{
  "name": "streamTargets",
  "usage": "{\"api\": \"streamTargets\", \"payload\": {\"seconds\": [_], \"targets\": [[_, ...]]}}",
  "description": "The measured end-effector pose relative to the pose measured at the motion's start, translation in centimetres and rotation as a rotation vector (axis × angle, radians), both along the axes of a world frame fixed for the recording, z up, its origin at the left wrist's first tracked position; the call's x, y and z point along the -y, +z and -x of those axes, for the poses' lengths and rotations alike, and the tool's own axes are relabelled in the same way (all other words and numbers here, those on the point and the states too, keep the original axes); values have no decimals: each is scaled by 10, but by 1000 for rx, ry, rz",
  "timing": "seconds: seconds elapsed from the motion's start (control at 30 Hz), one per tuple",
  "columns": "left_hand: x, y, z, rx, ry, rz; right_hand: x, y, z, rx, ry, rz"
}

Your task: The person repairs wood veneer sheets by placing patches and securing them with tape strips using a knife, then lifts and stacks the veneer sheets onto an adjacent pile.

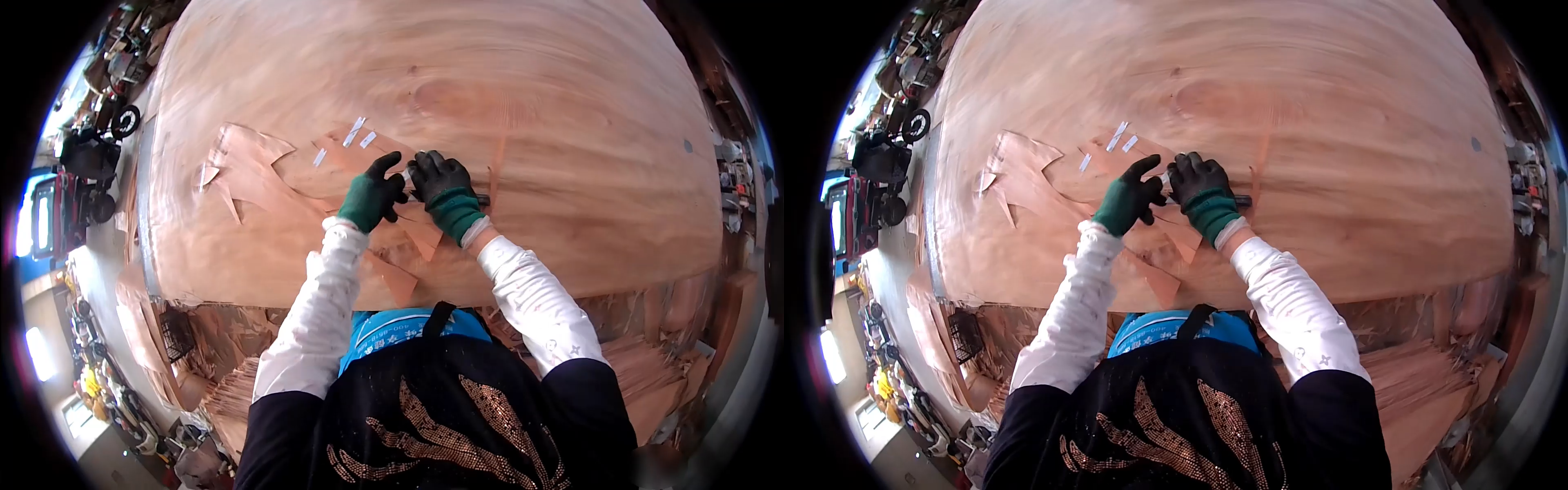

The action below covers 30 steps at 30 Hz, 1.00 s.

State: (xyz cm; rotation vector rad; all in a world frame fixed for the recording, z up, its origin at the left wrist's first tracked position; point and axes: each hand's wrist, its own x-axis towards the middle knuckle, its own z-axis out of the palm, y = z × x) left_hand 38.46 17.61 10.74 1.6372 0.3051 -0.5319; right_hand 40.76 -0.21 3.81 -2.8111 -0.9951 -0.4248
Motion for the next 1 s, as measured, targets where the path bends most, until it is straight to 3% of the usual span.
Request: {"api": "streamTargets", "payload": {"seconds": [0.27,0.37,0.4,0.47,0.53,0.57,0.6,0.67,0.7,0.8,0.83,0.93,0.97,1.0], "targets": [[0,-11,36,34,172,9,-3,22,7,-145,49,90],[6,-8,34,29,-12,-517,-5,12,10,-90,38,86],[-10,-29,34,307,-232,-801,-5,9,11,-100,29,115],[-46,-48,20,856,-286,-1207,-7,9,12,-110,14,172],[-72,1,-6,311,-299,-1071,-8,9,9,-161,12,223],[-76,48,-10,-46,-105,-579,-9,9,8,-183,10,247],[-93,58,-1,82,-43,-152,-10,10,10,-179,0,261],[-88,110,20,215,-73,34,-10,13,13,-167,-22,287],[-82,141,39,240,-48,263,-11,13,12,-104,-31,276],[-78,191,103,553,-187,326,-13,2,0,-247,-126,186],[-69,225,128,452,-5,199,-17,16,-2,-331,-146,188],[-99,217,131,1266,-317,130,-42,64,-3,-632,-234,288],[-106,234,132,1305,-326,165,-61,100,20,-567,-198,146],[-114,244,134,1344,-335,199,-76,85,34,-615,-56,-198]]}}
